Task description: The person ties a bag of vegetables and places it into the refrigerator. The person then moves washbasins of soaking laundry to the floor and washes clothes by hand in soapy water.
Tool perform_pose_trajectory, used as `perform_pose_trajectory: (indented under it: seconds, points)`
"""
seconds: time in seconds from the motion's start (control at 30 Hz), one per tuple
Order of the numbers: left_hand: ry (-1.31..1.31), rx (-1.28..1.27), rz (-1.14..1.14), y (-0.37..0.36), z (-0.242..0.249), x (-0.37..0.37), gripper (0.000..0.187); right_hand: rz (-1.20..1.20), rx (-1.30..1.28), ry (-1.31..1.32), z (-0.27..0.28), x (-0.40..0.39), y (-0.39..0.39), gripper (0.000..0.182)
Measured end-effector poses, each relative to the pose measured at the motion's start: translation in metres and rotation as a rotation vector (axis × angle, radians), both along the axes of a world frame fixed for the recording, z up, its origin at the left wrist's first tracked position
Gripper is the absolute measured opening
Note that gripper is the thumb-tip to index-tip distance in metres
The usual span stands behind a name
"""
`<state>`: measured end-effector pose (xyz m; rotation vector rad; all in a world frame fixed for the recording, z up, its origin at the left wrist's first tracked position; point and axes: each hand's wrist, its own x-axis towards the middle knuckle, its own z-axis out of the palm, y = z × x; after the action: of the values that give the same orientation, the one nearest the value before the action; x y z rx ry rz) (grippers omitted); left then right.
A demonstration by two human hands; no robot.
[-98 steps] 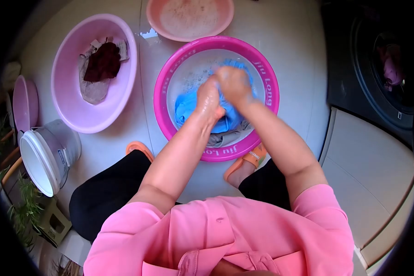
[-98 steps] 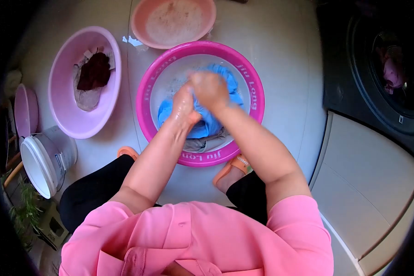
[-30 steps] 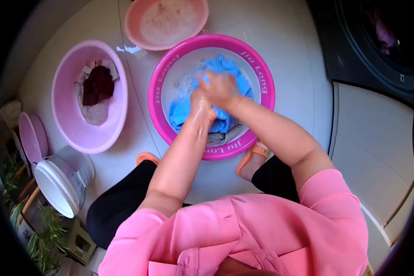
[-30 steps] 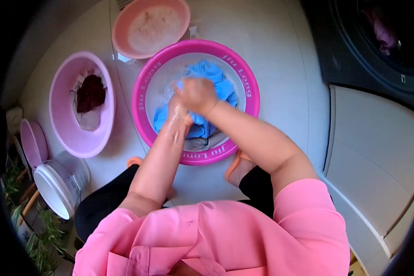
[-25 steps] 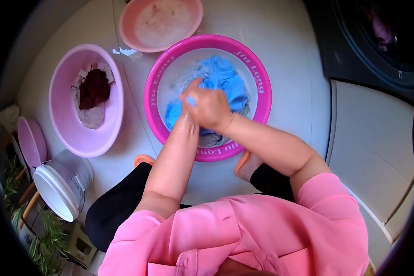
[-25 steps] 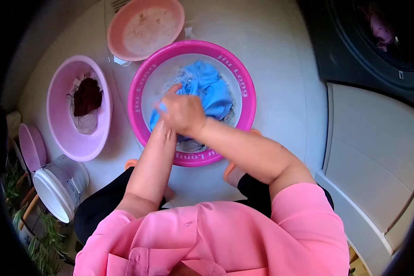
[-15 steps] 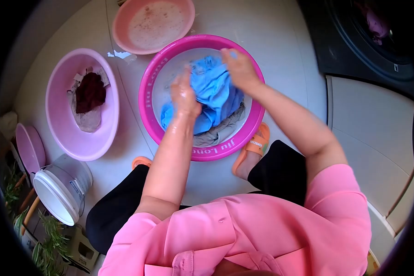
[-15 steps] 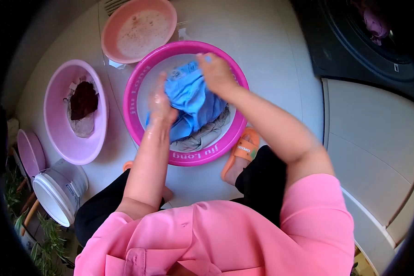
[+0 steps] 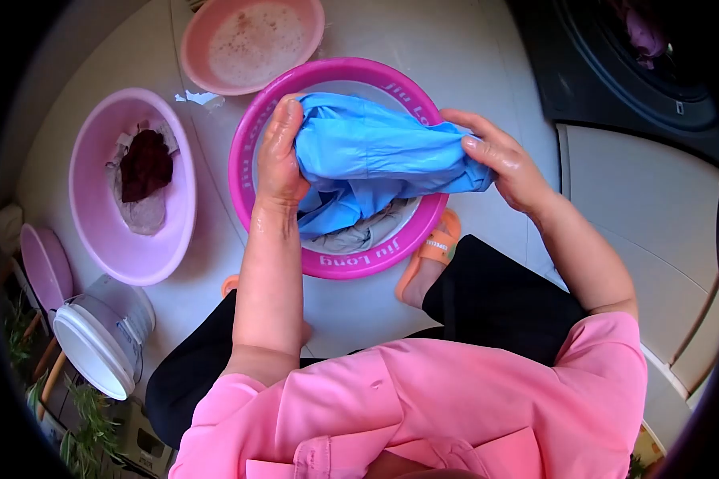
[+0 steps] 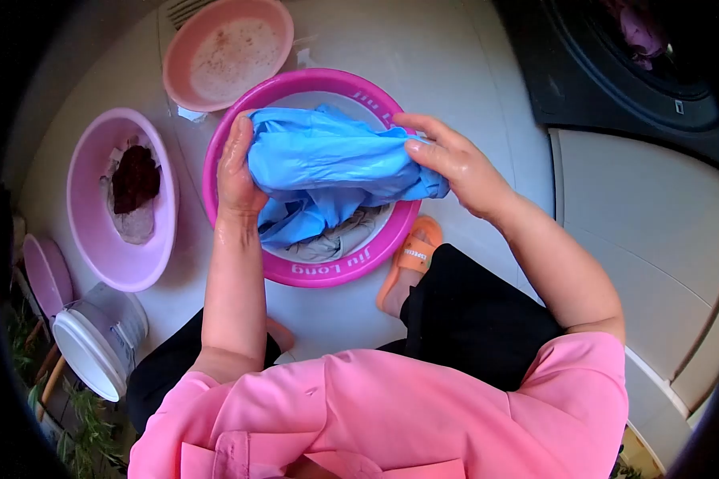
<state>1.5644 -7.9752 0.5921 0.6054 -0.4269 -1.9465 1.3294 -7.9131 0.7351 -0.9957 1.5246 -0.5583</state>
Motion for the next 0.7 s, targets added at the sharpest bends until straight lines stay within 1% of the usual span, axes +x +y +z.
perform_pose_trajectory:
  seconds: [0.03,0.07,0.13,0.17,0.23,0.27,0.33,0.37,0.43,0.57,0.7]
  points:
    - [0.007,0.04,0.013,0.0,0.005,0.0,0.024,-0.036,0.043,-0.075,-0.002,-0.001,-0.001,0.054]
    - [0.014,0.078,0.026,0.001,0.007,0.0,0.026,-0.035,0.041,-0.076,-0.001,0.0,-0.001,0.054]
    - [0.021,0.082,0.02,0.001,0.007,0.001,0.028,-0.174,0.146,-0.094,0.004,0.007,-0.003,0.055]
    - [0.028,0.087,0.013,0.001,0.007,0.002,0.029,-0.171,0.144,-0.095,0.003,0.004,-0.003,0.055]
    - [0.005,0.081,0.028,0.0,0.005,0.002,0.03,-0.109,0.095,0.045,0.001,-0.004,-0.003,0.052]
    - [-0.018,0.078,0.041,0.0,0.005,0.002,0.032,-0.107,0.094,0.044,0.002,-0.004,-0.003,0.052]
    - [-0.016,0.07,0.04,0.001,0.008,0.003,0.033,-0.189,0.025,0.136,0.006,-0.002,-0.004,0.046]
    - [-0.013,0.063,0.036,0.001,0.009,0.003,0.034,-0.186,0.023,0.136,0.004,-0.007,-0.005,0.046]
    - [-0.036,0.062,0.026,0.001,0.01,0.005,0.035,-0.208,-0.078,0.157,0.001,-0.018,-0.008,0.04]
    - [-0.04,0.05,-0.002,0.002,0.014,0.002,0.036,-0.259,-0.115,0.166,0.011,-0.015,-0.009,0.039]
    - [-0.052,0.04,0.002,0.001,0.015,0.002,0.036,-0.286,-0.119,0.157,0.009,-0.015,-0.006,0.041]
